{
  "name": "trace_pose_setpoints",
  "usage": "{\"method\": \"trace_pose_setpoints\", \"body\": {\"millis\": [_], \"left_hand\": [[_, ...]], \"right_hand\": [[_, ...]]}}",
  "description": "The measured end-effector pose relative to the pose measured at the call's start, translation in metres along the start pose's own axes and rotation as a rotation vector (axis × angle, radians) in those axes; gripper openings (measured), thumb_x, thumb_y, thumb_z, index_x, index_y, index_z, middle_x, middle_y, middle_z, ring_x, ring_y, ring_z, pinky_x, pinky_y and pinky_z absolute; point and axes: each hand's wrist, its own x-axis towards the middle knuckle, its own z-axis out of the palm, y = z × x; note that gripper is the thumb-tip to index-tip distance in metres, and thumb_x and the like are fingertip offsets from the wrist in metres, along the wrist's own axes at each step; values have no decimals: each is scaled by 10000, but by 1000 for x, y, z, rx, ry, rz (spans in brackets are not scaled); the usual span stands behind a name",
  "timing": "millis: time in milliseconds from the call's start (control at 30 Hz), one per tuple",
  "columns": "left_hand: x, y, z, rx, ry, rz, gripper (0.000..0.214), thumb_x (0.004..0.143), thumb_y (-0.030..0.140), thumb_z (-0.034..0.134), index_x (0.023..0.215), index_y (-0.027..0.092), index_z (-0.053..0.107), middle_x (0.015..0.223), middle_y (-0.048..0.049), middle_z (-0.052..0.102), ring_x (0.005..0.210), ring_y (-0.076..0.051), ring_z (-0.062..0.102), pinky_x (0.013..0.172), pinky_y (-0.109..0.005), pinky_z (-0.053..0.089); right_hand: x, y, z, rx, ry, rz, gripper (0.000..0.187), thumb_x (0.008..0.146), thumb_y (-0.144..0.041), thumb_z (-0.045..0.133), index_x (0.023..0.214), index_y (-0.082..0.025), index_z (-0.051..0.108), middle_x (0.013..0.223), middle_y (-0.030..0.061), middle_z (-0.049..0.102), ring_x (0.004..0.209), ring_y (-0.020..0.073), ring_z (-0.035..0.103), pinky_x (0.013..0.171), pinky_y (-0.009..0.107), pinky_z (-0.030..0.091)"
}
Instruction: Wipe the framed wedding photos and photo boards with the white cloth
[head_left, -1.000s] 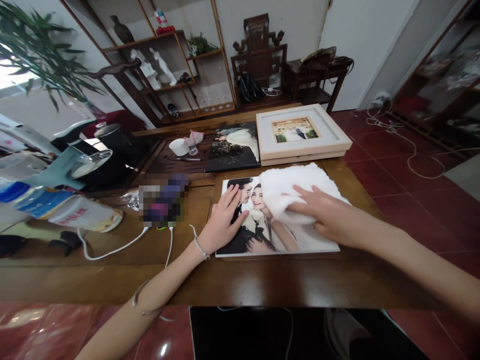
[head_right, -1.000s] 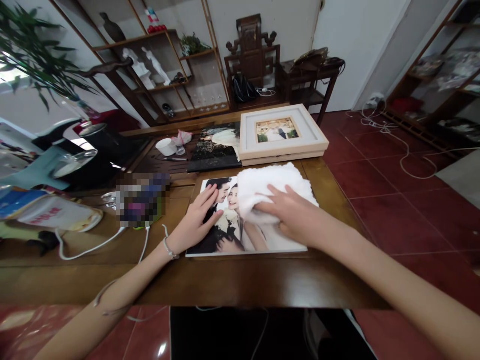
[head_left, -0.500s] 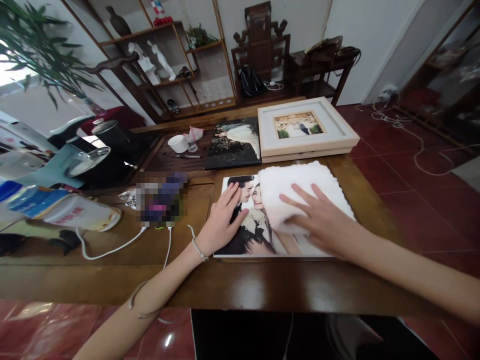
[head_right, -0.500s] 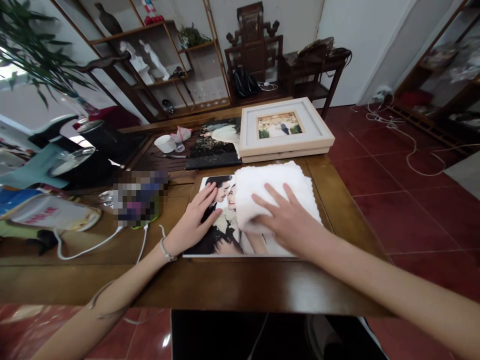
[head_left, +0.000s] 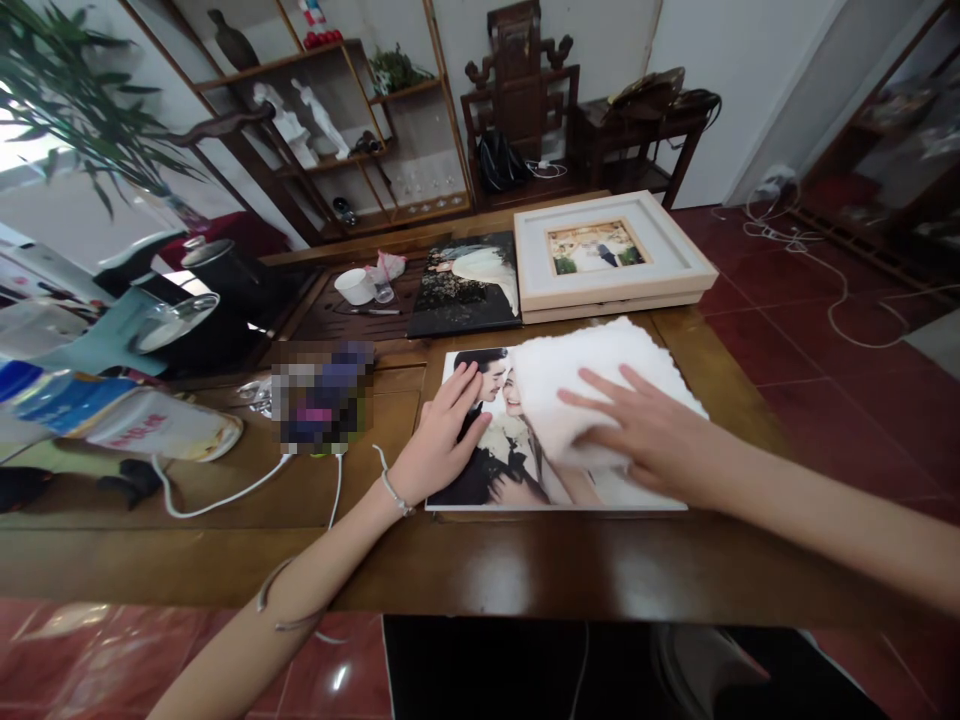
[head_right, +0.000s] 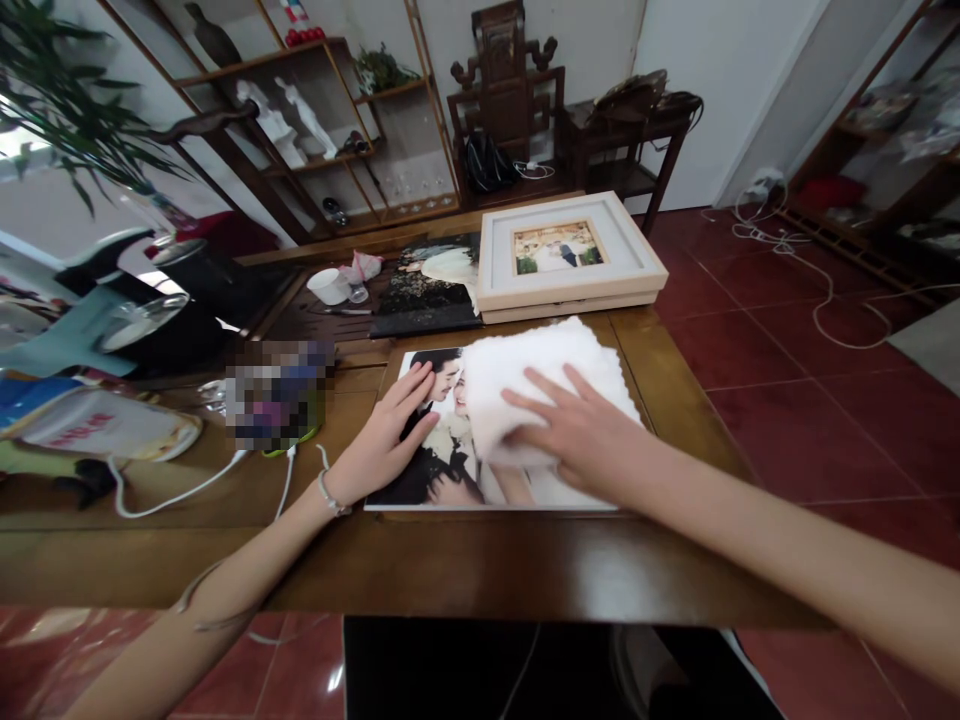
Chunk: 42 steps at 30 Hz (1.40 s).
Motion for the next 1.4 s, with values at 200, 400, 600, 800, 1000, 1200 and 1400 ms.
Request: {"method": "trace_pose_setpoints", "body": {"millis": [200, 400, 600, 800, 1000, 1200, 1400], "left_hand": [[2, 3, -1, 7, 20, -10, 501, 989, 333, 454, 1466, 196, 384, 1547, -149, 365, 1464, -294, 279, 1140, -543, 330], [-7, 20, -6, 46, 48, -54, 486, 984, 349, 468, 1430, 159, 436, 1517, -159, 409, 1448, -284, 317, 1169, -506, 312], [-11, 22, -1, 52, 51, -40, 530, 979, 369, 480, 1455, 158, 386, 1527, -172, 377, 1457, -301, 275, 1165, -545, 301], [-11, 19, 1, 27, 31, -78, 535, 996, 372, 439, 1486, 190, 326, 1564, -151, 324, 1470, -292, 251, 1170, -545, 286], [-7, 16, -1, -6, 97, -58, 441, 991, 311, 437, 1410, 175, 421, 1512, -158, 402, 1429, -267, 347, 1179, -509, 294], [-4, 13, 0, 3, 146, -27, 419, 970, 297, 481, 1363, 154, 477, 1457, -171, 470, 1390, -269, 411, 1164, -499, 336], [-5, 14, 2, 20, 187, -22, 391, 964, 293, 497, 1339, 184, 520, 1423, -151, 514, 1367, -272, 448, 1139, -511, 378]], "right_hand": [[25, 39, 7, -86, 39, 71, 534, 691, 25, 508, 1171, -166, 643, 1485, 157, 432, 1410, 403, 278, 1051, 708, 273], [21, 30, 20, -125, 102, 122, 488, 706, 16, 493, 1134, -167, 640, 1482, 149, 441, 1417, 377, 278, 1079, 675, 259], [23, 29, 19, -135, 128, 114, 476, 690, 31, 474, 1091, -157, 649, 1474, 157, 448, 1410, 388, 288, 1071, 688, 262], [3, -12, 17, -84, 113, 64, 449, 653, 0, 551, 1044, -182, 673, 1482, 146, 441, 1409, 424, 263, 1073, 708, 253], [-26, -60, 9, 19, 118, -18, 313, 664, -48, 611, 925, -207, 680, 1546, 113, 346, 1429, 399, 224, 1101, 696, 236], [-12, -25, 11, -61, 93, -19, 453, 648, -40, 626, 1060, -219, 685, 1512, 106, 404, 1393, 411, 313, 1075, 680, 293], [20, 30, 11, -143, 64, 65, 544, 675, 10, 537, 1166, -193, 654, 1477, 133, 450, 1385, 404, 333, 1045, 671, 323]]}}
